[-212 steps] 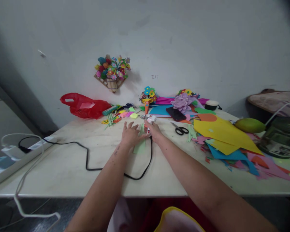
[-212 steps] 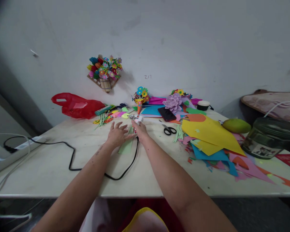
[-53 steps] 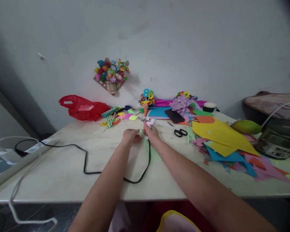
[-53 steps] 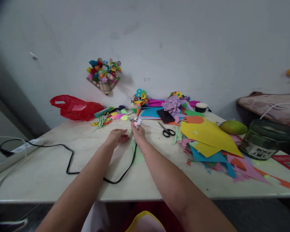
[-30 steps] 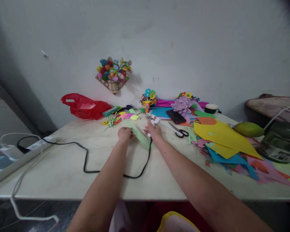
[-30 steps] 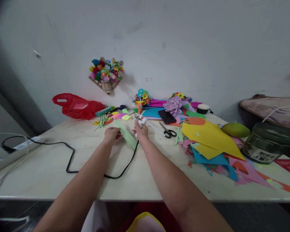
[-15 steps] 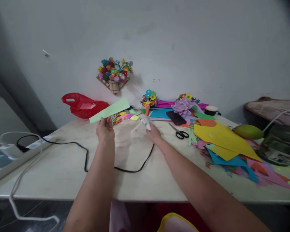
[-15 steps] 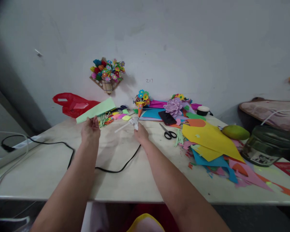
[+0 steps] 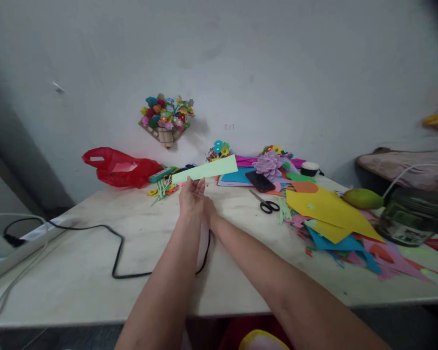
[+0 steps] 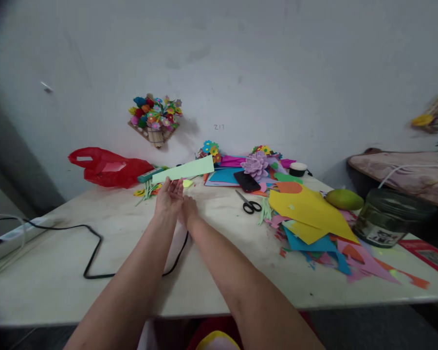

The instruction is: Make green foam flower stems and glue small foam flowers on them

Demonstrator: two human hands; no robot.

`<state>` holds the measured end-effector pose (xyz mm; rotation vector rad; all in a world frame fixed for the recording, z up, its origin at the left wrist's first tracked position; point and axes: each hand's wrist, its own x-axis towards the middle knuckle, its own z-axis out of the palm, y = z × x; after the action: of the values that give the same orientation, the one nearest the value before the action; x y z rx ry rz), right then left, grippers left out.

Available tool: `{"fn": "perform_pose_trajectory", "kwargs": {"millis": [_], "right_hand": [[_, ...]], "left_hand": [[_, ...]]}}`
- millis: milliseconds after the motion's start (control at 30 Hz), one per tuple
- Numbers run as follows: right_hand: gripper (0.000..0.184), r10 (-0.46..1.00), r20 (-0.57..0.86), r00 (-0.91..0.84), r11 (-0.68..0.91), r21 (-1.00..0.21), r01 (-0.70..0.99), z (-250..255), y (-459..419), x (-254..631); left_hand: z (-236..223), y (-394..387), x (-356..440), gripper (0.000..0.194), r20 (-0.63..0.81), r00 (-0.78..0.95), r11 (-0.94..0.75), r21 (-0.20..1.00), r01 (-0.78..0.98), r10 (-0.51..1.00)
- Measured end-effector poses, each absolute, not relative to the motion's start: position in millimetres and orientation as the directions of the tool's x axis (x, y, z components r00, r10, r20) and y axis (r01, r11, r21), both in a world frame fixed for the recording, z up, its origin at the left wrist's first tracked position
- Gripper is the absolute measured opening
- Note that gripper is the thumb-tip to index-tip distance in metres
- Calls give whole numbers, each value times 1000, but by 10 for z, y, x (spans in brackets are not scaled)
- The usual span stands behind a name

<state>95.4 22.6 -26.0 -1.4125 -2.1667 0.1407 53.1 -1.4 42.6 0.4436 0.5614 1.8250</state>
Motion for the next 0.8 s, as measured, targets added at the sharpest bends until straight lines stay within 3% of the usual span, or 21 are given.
{"fn": "perform_pose_trajectory", "kwargs": {"millis": [100,233,600,800], "right_hand": [[30,863,396,-313,466,-383,798,-271,263,986],[29,827,472,-305,473,-291,832,-252,278,1210],[32,843,508,177,-18,-302,953,-76,541,2276],[39,813,489,318,-156,-343,926,-83,685,2808]], "left_hand": [[327,57,603,10,31,-301,-265,571,-777,953],[270,134,632,10,56,-273,-255,577,-776,960],[307,342,1014,23,-86,-237,-119,672,-731,968],[4,575,1237,12,-173,-308,-57,786,-615,935]]}}
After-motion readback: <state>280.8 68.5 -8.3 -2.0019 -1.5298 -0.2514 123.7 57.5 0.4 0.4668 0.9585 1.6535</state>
